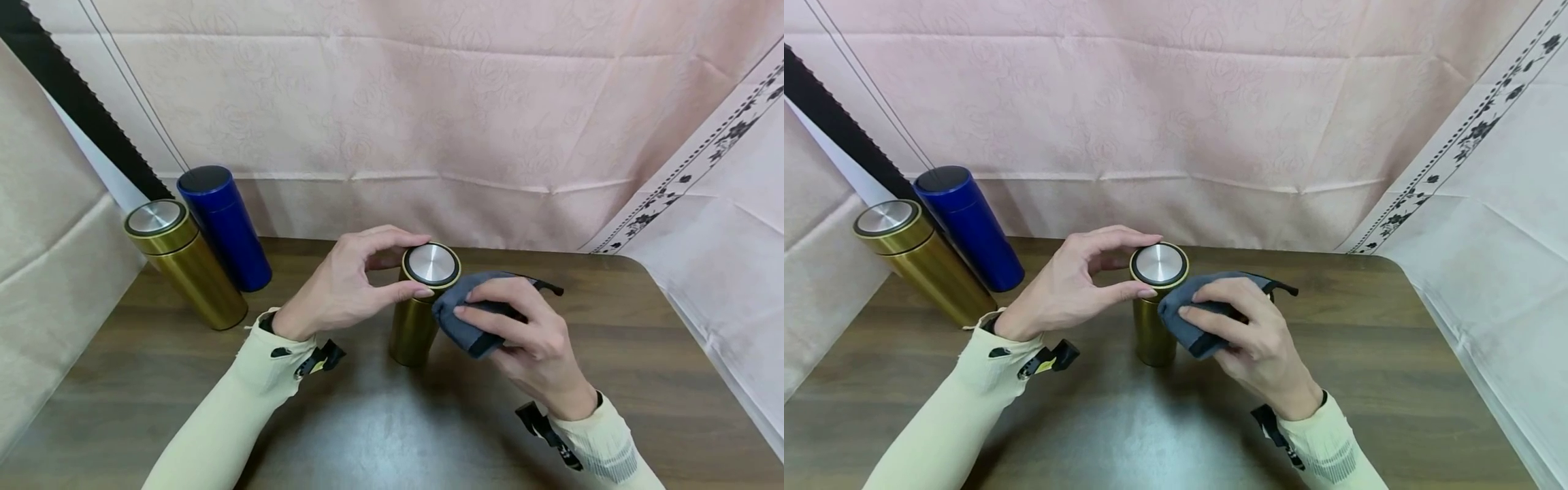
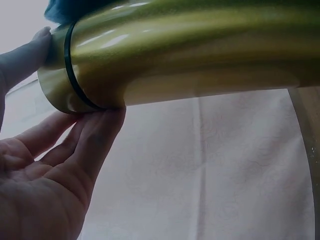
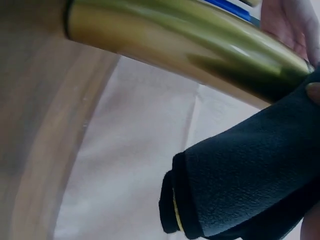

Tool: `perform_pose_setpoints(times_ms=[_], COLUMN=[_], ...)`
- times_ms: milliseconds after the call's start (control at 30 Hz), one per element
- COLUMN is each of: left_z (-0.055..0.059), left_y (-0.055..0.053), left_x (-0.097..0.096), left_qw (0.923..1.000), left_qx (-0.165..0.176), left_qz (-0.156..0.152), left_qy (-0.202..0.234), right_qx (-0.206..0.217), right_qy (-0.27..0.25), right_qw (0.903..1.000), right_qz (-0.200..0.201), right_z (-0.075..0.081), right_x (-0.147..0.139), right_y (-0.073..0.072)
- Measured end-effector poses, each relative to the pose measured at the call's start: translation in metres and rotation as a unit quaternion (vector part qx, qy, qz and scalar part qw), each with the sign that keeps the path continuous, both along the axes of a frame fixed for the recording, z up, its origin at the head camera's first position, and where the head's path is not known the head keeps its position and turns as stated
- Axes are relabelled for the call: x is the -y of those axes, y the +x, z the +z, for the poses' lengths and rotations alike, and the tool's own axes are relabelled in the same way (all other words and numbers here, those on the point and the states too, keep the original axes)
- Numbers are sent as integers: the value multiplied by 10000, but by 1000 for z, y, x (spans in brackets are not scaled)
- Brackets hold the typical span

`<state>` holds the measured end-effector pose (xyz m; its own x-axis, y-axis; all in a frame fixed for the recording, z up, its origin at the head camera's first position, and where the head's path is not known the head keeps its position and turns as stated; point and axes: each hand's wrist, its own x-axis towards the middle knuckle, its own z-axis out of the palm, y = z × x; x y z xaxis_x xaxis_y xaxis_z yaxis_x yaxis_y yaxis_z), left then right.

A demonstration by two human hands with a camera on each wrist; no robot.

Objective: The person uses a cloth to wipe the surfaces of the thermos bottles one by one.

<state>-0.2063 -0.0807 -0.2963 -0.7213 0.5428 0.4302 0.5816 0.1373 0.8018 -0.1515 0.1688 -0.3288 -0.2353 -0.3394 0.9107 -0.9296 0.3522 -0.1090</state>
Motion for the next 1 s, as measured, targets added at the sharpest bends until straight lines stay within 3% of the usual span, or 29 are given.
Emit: perform_pose_setpoints(times_ms=[300,467,733,1000], left_z=[1,-2,-2,-2], left_y=[1,0,0,2], left_x=[-1,-1,-2,-1], left_qw=[9999,9998,9997,9995], left_qx=[-93,-145,-220,-217], left_qz=[57,106,135,226], left_qy=[-53,-60,-12,-102], right_qx=[41,380,1110,1500], right_qy=[918,1645,2773,3284], right_qw=[9953,9856,9514,9212], right_qz=[298,106,-752,-1449], right_z=[-16,-28,-53,-74], right_x=[-9,-12,-8,6], right_y=[-5,-4,3,8])
